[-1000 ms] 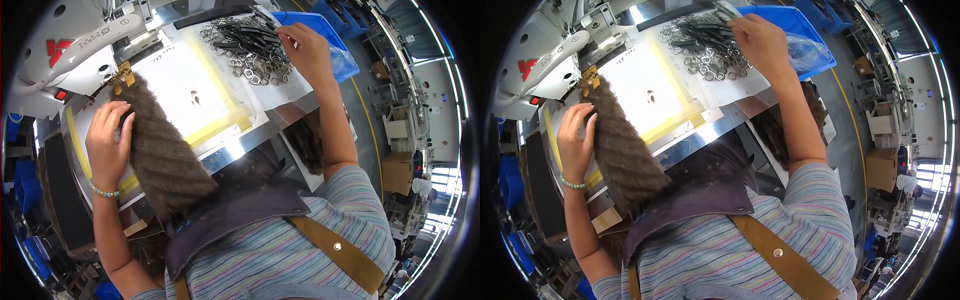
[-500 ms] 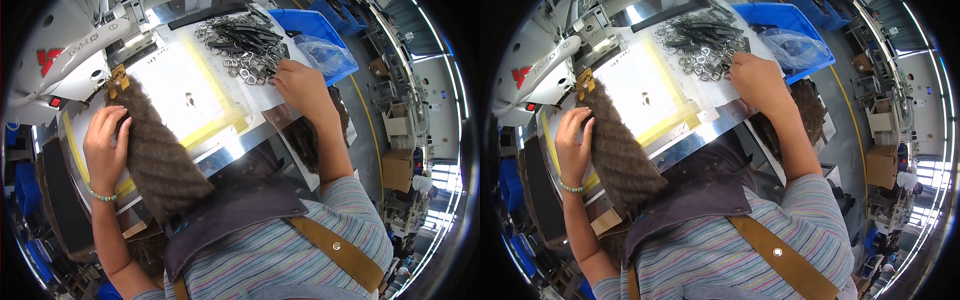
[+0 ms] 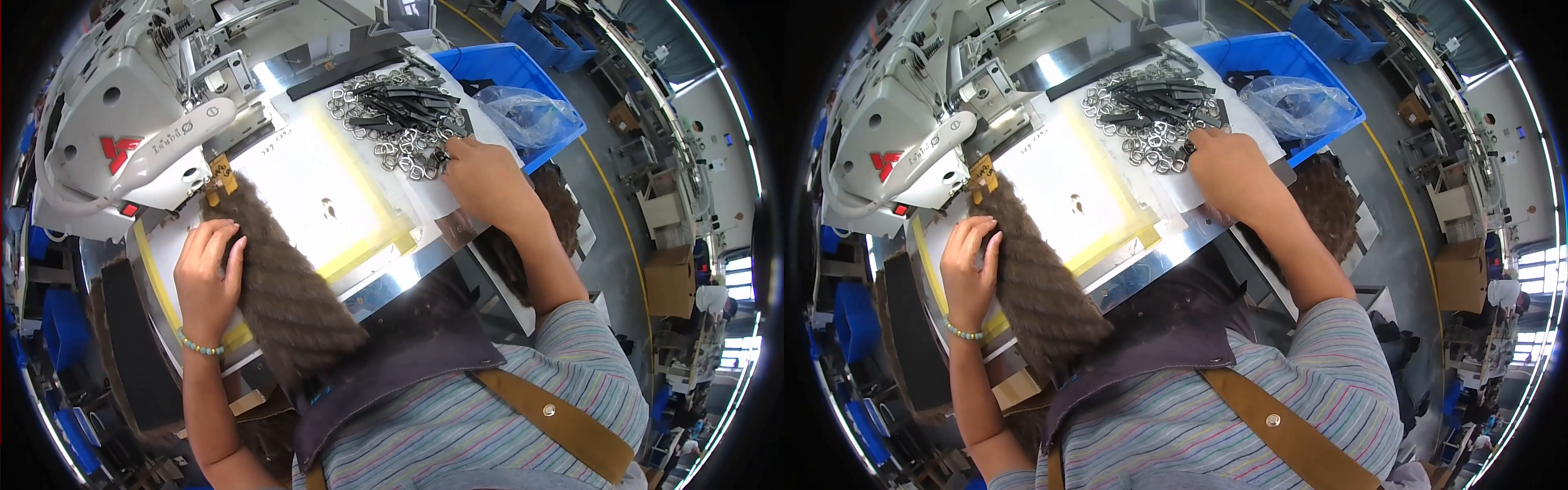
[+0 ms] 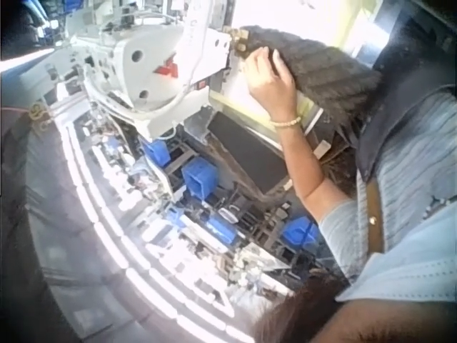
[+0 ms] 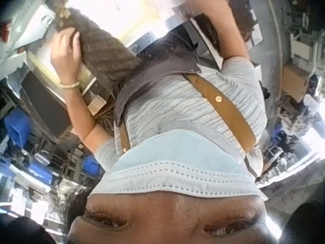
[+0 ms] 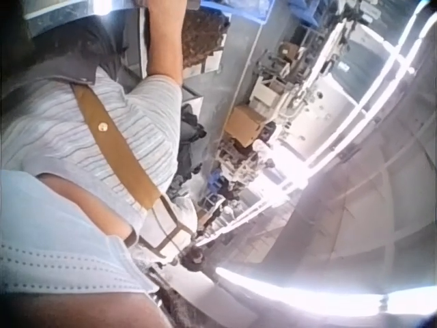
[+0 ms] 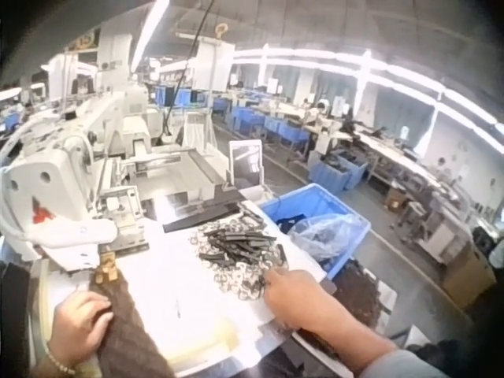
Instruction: Attach metal rings to the ends of fur strips using an industrial tacking machine.
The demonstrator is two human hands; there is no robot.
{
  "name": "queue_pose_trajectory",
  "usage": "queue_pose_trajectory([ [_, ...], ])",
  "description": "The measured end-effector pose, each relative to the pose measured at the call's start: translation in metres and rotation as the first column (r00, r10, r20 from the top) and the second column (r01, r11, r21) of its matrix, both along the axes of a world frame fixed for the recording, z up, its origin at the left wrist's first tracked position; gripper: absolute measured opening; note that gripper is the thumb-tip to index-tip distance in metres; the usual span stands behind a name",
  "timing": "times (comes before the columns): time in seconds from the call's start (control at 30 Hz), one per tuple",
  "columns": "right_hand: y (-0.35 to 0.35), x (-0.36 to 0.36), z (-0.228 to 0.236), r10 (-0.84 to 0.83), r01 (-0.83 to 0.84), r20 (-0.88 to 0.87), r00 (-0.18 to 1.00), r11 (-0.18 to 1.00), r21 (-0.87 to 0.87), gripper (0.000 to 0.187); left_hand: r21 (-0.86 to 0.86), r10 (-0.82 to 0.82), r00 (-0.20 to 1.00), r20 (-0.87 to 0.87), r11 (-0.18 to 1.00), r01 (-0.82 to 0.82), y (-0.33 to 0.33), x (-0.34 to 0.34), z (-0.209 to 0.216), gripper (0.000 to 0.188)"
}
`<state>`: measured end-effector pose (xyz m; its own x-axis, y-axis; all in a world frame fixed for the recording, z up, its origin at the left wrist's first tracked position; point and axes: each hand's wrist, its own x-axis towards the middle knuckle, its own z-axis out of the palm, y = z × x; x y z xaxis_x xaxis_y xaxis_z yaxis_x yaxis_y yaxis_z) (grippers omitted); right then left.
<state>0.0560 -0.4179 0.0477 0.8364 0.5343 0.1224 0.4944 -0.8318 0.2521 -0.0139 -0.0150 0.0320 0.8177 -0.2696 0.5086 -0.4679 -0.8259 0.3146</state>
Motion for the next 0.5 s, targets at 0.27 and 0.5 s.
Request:
queue_pose_trajectory([
  [0.27, 0.006, 0.004, 0.002, 0.03, -0.029, 0.019, 0.999, 0.997, -0.077, 0.01, -0.054, -0.003, 1.0, -0.001, 0.999, 0.003, 0.002, 0.001, -0.001, 0.017],
  [0.5, 0.039, 0.012, 0.07, 0.181, -0.177, 0.018, 0.983, 0.927, 0.331, 0.01, -0.469, -0.057, 0.987, -0.148, 0.883, -0.02, -0.006, -0.006, 0.004, 0.021],
])
